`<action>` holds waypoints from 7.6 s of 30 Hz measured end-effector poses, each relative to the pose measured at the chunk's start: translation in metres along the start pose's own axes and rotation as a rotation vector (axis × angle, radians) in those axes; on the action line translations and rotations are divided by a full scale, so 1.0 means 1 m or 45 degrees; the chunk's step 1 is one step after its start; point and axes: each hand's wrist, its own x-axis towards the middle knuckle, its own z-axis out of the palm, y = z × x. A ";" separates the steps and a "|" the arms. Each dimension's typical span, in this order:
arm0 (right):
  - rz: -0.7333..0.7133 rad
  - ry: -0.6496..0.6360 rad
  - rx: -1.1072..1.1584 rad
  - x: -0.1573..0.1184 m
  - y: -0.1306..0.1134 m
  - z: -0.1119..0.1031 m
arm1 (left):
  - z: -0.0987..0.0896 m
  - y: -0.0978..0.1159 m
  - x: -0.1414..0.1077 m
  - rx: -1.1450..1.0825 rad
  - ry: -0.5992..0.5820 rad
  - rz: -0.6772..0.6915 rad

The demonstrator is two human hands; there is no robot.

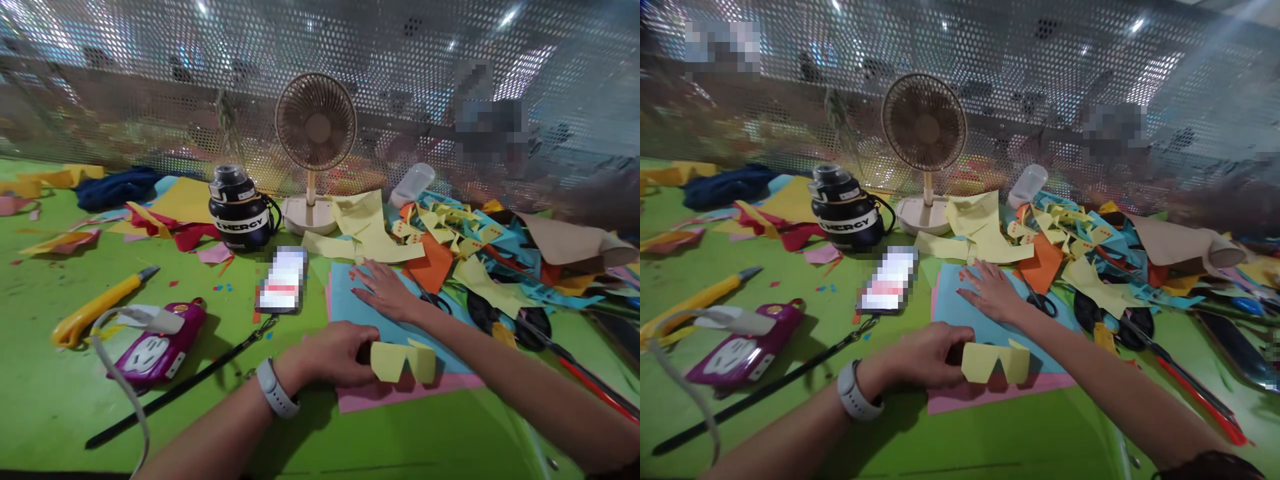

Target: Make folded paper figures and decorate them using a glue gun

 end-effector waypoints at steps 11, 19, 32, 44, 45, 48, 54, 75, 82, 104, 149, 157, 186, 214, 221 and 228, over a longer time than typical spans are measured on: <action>0.020 0.107 0.422 -0.005 0.010 -0.011 | 0.000 0.000 0.000 -0.053 -0.023 -0.025; 0.256 0.096 1.705 -0.038 0.005 -0.042 | 0.000 -0.003 0.000 -0.302 -0.090 -0.135; 0.242 0.152 1.340 -0.048 0.001 -0.039 | 0.008 -0.007 0.002 -0.406 -0.014 -0.159; 0.250 0.113 1.579 -0.067 -0.002 -0.038 | 0.007 -0.008 0.002 -0.419 0.037 -0.064; 0.256 0.119 1.631 -0.069 -0.003 -0.041 | 0.007 -0.009 0.002 -0.369 0.060 -0.047; 0.268 0.143 1.690 -0.079 -0.010 -0.045 | 0.007 -0.008 0.002 -0.280 0.091 -0.020; 0.073 0.211 1.541 -0.110 -0.028 -0.048 | 0.010 -0.004 0.004 -0.634 0.060 -0.054; -0.202 0.100 0.853 -0.129 -0.041 -0.033 | 0.009 -0.004 0.007 -0.366 0.098 -0.077; -0.245 0.101 0.755 -0.129 -0.042 -0.031 | 0.011 -0.002 0.008 -0.557 0.092 0.003; -0.327 0.564 0.683 -0.126 -0.041 -0.025 | 0.016 -0.008 0.006 -0.486 0.162 0.025; -0.299 0.868 0.456 -0.120 -0.047 -0.012 | 0.027 -0.005 0.005 0.235 0.331 0.169; -0.289 0.862 0.428 -0.120 -0.048 -0.011 | 0.027 -0.004 0.005 0.242 0.321 0.160; -0.093 0.735 0.634 -0.119 -0.053 -0.012 | 0.030 -0.002 0.005 0.291 0.335 0.129; -0.004 0.638 0.886 -0.117 -0.046 -0.016 | 0.030 -0.005 0.005 0.071 0.321 0.134; 0.063 0.585 0.900 -0.116 -0.045 -0.018 | 0.014 0.007 -0.002 -0.221 0.080 0.082; 0.129 0.594 0.893 -0.112 -0.042 -0.017 | 0.012 0.010 0.001 -0.297 0.087 -0.077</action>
